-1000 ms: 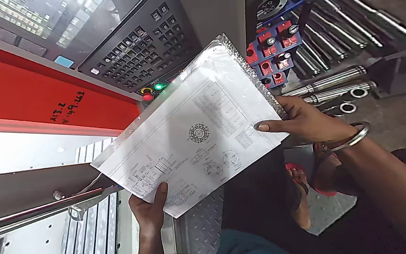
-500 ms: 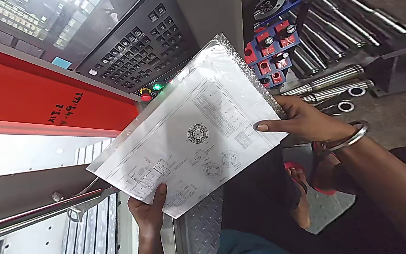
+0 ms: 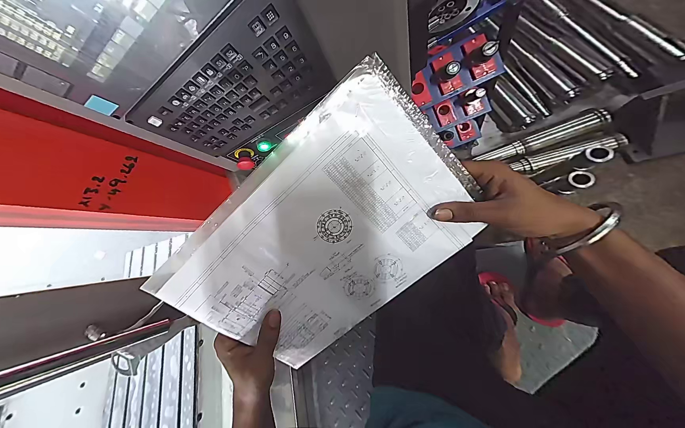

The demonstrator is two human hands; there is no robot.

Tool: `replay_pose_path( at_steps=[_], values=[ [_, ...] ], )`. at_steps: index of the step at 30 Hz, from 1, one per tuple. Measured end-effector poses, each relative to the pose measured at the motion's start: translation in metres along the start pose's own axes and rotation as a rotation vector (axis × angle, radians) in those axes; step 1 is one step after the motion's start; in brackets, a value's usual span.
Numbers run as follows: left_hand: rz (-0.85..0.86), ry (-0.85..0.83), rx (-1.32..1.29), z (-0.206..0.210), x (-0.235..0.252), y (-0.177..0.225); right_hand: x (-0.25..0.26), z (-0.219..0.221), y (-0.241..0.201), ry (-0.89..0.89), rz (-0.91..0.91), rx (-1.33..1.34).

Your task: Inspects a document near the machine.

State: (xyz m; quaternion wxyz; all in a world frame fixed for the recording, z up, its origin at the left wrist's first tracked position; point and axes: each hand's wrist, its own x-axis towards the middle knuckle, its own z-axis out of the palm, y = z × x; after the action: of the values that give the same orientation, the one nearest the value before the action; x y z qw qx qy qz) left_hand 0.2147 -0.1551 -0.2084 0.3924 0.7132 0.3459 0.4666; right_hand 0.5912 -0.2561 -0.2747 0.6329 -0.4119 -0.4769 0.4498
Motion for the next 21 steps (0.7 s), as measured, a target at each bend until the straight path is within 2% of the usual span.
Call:
replay_pose_path(
  at_steps=[21],
  values=[
    [0.02,-0.015,-0.012,0.0002,0.0027,0.0011,0.0002,-0.0003,-0.0025,0.006,0.015,0.005]
  ],
)
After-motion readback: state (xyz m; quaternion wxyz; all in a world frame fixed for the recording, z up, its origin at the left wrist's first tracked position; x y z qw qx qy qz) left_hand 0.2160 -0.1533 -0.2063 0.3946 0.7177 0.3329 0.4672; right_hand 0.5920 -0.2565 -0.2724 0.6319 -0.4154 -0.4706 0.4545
